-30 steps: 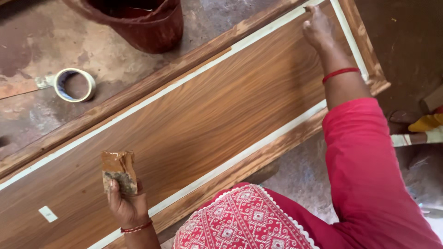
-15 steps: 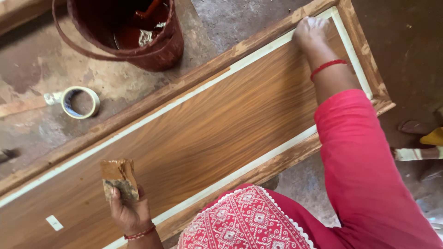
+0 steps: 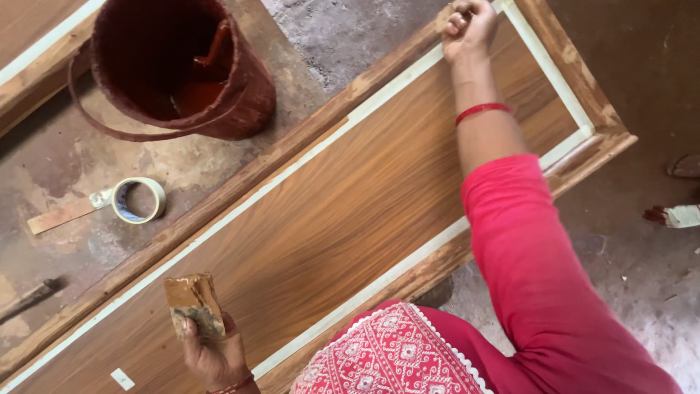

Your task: The person applies a brown paste-like substance along the taped edges of a wooden panel using a small rectangular tool. They smooth the material into the seams and corners, then lift and reposition the panel to continue the application on different sides.

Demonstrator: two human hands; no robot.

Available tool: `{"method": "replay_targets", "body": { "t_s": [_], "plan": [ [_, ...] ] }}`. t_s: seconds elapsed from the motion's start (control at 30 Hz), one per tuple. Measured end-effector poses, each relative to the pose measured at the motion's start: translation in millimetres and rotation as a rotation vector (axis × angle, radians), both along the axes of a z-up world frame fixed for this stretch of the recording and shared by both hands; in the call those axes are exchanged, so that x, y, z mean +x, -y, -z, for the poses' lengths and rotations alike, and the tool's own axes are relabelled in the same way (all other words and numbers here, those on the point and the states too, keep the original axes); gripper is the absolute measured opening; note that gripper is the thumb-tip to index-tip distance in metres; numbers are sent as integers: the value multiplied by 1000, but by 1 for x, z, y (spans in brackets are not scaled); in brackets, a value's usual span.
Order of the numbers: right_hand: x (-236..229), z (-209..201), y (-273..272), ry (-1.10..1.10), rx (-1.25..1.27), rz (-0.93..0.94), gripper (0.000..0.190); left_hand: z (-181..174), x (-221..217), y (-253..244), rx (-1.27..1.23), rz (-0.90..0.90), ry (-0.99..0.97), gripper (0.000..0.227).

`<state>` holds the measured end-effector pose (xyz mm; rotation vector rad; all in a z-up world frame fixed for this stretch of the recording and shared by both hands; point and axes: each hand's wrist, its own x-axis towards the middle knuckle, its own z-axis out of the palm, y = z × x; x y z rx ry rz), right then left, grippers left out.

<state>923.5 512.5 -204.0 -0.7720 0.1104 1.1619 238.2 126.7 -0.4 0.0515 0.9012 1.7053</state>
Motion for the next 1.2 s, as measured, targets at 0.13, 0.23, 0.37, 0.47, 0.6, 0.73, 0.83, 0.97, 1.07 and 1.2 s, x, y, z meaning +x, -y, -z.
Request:
{"method": "replay_targets", "body": {
  "t_s": [0.13, 0.23, 0.37, 0.47, 0.6, 0.73, 0.83, 0.97, 1.07, 1.2],
  "plan": [
    [-12, -36, 48, -245, 118, 220, 36, 1, 11, -13, 15, 45, 54, 29],
    [-7, -54, 78, 12, -12, 68, 37, -2, 9, -5, 34, 56, 67, 29],
    [3, -66, 87, 651, -285, -313, 52, -3, 8, 1, 23, 44, 54, 29],
    [3, -69, 81, 939, -463, -517, 61, -2, 9, 2, 25, 47, 69, 30],
    [0, -61, 75, 1103, -549, -581, 65, 1, 11, -1, -17, 29, 53, 30],
    [3, -31, 74, 1127, -542, -592, 66, 1, 9, -1, -9, 35, 46, 30],
    [0, -6, 73, 1214, -325, -517, 64, 4, 11, -6, -18, 51, 37, 29],
    [-31, 2, 81, 1234, -304, -530, 63, 10, 13, -13, -46, 79, 53, 29],
    [-59, -18, 91, 1237, -421, -590, 64, 12, 17, -17, -39, 111, 48, 30],
    [-102, -40, 93, 1114, -374, -592, 68, 8, 25, -20, 5, 173, 18, 30]
  ]
}}
